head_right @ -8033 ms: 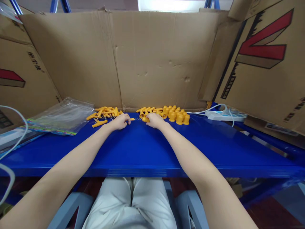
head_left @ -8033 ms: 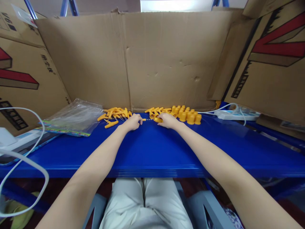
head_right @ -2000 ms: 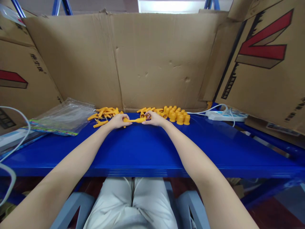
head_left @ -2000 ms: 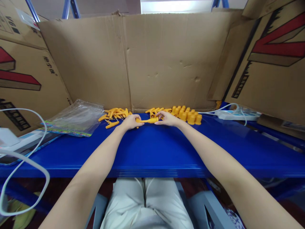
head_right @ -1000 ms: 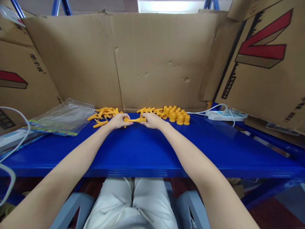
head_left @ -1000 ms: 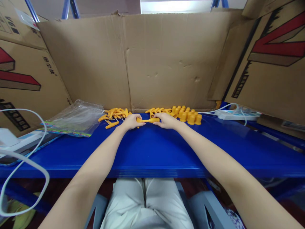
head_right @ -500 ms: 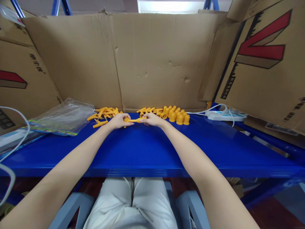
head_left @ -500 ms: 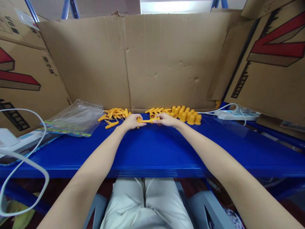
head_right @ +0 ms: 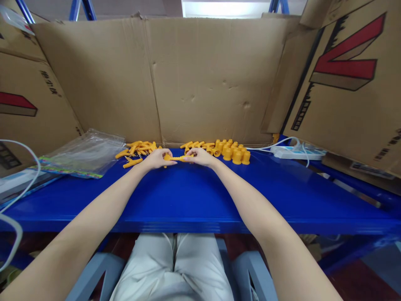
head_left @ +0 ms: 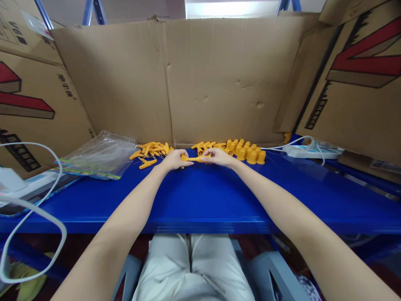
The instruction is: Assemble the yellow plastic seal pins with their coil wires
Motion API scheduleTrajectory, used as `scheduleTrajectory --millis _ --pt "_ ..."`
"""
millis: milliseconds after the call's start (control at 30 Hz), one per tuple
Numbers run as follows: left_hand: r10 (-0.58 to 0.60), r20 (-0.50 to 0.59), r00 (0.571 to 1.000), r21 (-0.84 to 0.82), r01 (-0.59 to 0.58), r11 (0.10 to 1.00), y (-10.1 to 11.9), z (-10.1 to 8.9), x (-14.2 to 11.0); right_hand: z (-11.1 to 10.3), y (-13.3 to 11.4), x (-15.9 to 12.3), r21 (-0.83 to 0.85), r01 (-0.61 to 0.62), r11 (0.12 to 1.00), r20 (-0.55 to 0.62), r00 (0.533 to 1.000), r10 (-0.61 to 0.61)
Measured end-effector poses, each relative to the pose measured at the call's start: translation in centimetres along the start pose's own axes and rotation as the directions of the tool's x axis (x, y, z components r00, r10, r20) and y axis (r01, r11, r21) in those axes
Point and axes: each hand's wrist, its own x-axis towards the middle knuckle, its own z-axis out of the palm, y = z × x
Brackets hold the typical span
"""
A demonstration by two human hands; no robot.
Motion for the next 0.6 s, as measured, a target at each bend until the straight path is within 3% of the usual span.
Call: scheduleTrajectory --millis 167,367,600 --pt "-0.011 0.012 1.0 -0.026 0.011 1.0 0.0 0.0 0.0 -0.4 0.2 -0.1 0.006 0.026 1.0 0.016 1.0 -0.026" --pt "-0.027 0.016 1.0 -0.042 0.027 0.999 0.2 -0.1 -0.1 -0.3 0.0 -0.1 0.065 -0.079 0.995 0.031 0.997 0.077" --pt "-0.013 -0.001 1.0 -0.028 0.013 1.0 0.1 0.0 -0.1 -0.2 -0.8 -0.5 0.155 -0.111 0.982 0.03 0.994 0.108"
